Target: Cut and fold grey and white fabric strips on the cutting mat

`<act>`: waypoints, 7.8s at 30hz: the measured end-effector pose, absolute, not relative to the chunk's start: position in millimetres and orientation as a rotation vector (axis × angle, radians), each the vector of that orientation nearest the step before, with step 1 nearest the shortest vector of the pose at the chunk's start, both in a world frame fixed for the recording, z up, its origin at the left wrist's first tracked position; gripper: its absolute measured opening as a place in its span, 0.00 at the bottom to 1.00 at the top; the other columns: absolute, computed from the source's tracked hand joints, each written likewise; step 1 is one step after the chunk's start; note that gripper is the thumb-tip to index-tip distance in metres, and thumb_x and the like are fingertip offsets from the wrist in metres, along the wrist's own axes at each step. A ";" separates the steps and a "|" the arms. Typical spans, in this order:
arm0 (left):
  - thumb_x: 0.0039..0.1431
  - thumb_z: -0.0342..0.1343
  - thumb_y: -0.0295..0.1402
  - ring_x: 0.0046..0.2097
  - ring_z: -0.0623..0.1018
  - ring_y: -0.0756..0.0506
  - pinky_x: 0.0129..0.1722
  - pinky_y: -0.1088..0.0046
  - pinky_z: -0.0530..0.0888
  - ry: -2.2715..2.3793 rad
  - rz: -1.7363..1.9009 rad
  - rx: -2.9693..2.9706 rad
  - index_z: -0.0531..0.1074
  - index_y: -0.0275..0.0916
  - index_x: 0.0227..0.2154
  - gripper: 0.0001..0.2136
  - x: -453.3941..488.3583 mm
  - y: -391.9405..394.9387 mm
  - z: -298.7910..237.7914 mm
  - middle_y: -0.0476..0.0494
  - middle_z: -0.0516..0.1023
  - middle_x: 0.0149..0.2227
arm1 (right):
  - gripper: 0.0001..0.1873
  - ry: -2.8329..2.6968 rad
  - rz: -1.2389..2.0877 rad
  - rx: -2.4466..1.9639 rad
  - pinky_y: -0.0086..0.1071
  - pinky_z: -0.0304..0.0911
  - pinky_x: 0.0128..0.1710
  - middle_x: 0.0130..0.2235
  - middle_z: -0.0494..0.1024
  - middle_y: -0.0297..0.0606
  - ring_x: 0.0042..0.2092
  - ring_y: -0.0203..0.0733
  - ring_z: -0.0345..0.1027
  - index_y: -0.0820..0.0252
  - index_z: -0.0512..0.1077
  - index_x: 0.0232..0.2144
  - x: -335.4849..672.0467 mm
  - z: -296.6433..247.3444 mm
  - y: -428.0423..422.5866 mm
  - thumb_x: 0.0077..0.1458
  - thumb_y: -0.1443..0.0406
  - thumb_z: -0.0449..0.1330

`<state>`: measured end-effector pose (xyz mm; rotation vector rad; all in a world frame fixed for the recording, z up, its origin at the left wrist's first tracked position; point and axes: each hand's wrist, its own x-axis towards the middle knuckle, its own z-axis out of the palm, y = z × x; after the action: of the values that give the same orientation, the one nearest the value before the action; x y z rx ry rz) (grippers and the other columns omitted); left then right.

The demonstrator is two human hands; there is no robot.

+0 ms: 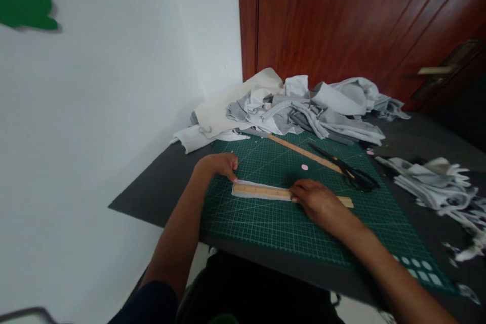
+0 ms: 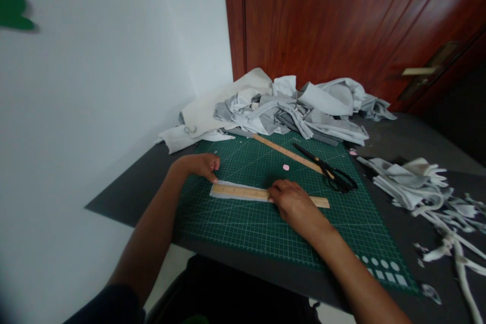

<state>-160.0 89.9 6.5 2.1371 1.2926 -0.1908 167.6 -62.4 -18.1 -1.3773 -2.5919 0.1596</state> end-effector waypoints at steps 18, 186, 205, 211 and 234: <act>0.52 0.64 0.43 0.30 0.70 0.50 0.30 0.75 0.64 0.842 0.069 2.135 0.74 0.37 0.37 0.15 -87.3 51.2 6.0 0.51 0.71 0.28 | 0.19 -2.460 0.452 -1.263 0.45 0.62 0.59 0.55 0.73 0.47 0.57 0.49 0.67 0.58 0.73 0.55 179.3 -25.2 -59.4 0.64 0.72 0.55; 0.69 0.48 0.52 0.71 0.56 0.27 0.68 0.35 0.52 1.610 0.531 2.543 0.67 0.34 0.64 0.31 -51.0 -111.3 -47.9 0.33 0.64 0.68 | 0.15 -1.458 1.678 -1.320 0.32 0.75 0.38 0.26 0.74 0.29 0.28 0.33 0.71 0.62 0.74 0.26 185.9 -17.4 81.0 0.39 0.68 0.77; 0.68 0.45 0.55 0.72 0.54 0.29 0.69 0.37 0.50 1.641 0.565 2.526 0.65 0.36 0.65 0.33 -49.9 -117.6 -51.1 0.36 0.62 0.69 | 0.09 -2.093 1.214 -0.960 0.33 0.63 0.36 0.30 0.76 0.34 0.33 0.40 0.69 0.58 0.69 0.33 89.9 -20.9 39.6 0.61 0.59 0.58; 0.66 0.46 0.57 0.71 0.56 0.29 0.69 0.37 0.53 1.723 0.583 2.486 0.67 0.36 0.64 0.34 -48.0 -118.9 -46.1 0.35 0.64 0.68 | 0.08 -2.070 1.247 -0.957 0.33 0.62 0.37 0.31 0.77 0.34 0.35 0.40 0.70 0.58 0.69 0.33 88.0 -30.8 38.8 0.62 0.60 0.58; 0.67 0.47 0.56 0.72 0.53 0.29 0.69 0.38 0.53 1.664 0.561 2.562 0.65 0.36 0.65 0.34 -49.7 -115.9 -50.7 0.34 0.58 0.71 | 0.08 -2.456 1.107 -0.869 0.29 0.59 0.34 0.30 0.73 0.32 0.34 0.38 0.67 0.60 0.72 0.30 93.1 3.2 21.6 0.62 0.66 0.57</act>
<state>-49.7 -115.9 -50.7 2.5617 1.6644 0.5608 93.1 21.6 3.2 -0.8694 -2.4564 1.1067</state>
